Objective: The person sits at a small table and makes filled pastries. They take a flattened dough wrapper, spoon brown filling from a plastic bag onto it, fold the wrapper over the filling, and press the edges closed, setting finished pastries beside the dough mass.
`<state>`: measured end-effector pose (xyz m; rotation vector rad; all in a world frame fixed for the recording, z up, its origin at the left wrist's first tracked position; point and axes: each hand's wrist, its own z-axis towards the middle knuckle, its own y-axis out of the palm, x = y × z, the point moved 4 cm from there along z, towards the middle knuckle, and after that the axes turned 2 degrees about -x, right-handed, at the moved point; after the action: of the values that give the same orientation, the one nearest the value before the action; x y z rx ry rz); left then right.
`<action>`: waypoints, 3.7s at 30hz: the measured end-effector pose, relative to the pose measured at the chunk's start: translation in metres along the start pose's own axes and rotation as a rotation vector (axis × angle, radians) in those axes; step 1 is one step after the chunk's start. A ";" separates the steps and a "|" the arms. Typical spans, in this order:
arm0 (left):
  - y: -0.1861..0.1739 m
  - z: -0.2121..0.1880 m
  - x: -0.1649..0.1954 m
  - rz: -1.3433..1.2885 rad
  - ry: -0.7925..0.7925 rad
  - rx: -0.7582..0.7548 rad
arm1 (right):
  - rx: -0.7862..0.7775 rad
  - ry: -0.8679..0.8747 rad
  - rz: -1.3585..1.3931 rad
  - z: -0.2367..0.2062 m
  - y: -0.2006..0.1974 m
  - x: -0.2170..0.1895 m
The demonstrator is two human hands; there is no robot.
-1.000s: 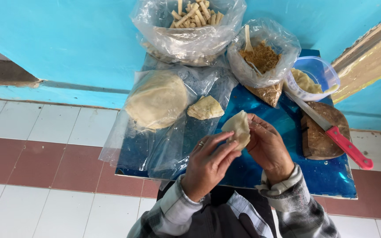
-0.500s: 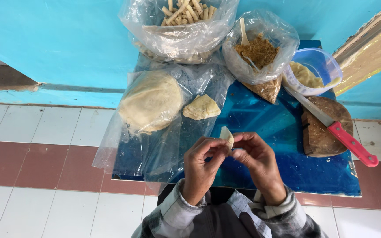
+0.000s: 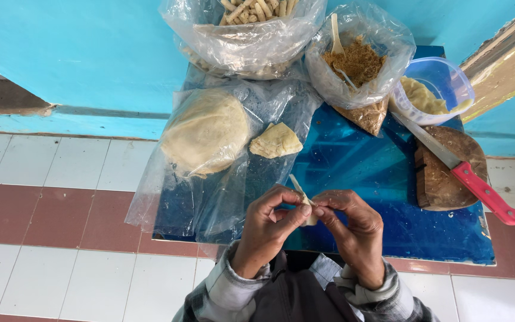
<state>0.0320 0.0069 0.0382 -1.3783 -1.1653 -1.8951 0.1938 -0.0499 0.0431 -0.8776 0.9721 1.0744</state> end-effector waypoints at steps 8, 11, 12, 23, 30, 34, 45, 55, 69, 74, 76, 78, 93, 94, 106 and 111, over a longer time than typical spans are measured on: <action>-0.001 -0.002 0.002 0.029 0.028 0.038 | -0.113 0.504 0.651 0.004 -0.009 0.032; -0.003 -0.001 0.003 0.067 0.069 0.034 | -0.126 0.573 0.807 0.006 -0.001 0.041; -0.003 -0.003 0.003 0.164 0.100 0.035 | -0.124 0.571 0.776 0.004 0.001 0.043; -0.056 0.009 -0.025 -0.451 -0.068 0.030 | 0.050 0.522 0.834 0.010 -0.031 0.066; -0.060 0.080 -0.021 -0.441 0.085 0.253 | 0.163 0.426 0.817 0.006 -0.056 0.068; -0.060 0.089 -0.041 -0.331 0.000 0.505 | 0.200 0.367 0.800 -0.003 -0.068 0.066; -0.020 0.031 -0.059 -0.238 -0.307 0.215 | 0.078 0.455 0.667 0.001 -0.101 0.074; 0.029 0.021 -0.058 -0.038 -0.241 -0.173 | -0.198 0.595 0.551 -0.014 -0.078 0.063; 0.018 0.085 -0.065 0.370 0.051 -0.142 | -0.168 0.234 -0.116 0.037 -0.099 0.069; 0.016 0.063 -0.041 0.990 0.361 -0.226 | -0.209 -0.343 -0.926 0.018 -0.079 0.030; 0.017 0.047 -0.040 1.165 0.349 -0.320 | -0.269 -0.388 -0.974 0.007 -0.065 0.023; 0.014 0.035 -0.035 1.218 0.389 -0.304 | -0.271 -0.396 -1.013 -0.004 -0.058 0.015; 0.019 -0.002 -0.042 1.263 0.493 -0.300 | -0.043 -0.235 -1.460 0.116 -0.178 0.034; 0.019 -0.002 -0.041 1.258 0.493 -0.293 | -0.120 -0.168 -1.464 0.138 -0.190 0.050; 0.014 -0.003 -0.033 1.168 0.519 -0.227 | -0.339 0.091 -1.356 0.202 -0.237 0.139; 0.014 -0.004 -0.030 1.158 0.519 -0.209 | -0.312 0.166 -1.265 0.196 -0.228 0.117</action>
<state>0.0516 -0.0062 0.0141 -1.1304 0.1403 -1.3339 0.4735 0.1099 0.0214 -1.5349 0.2092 0.0433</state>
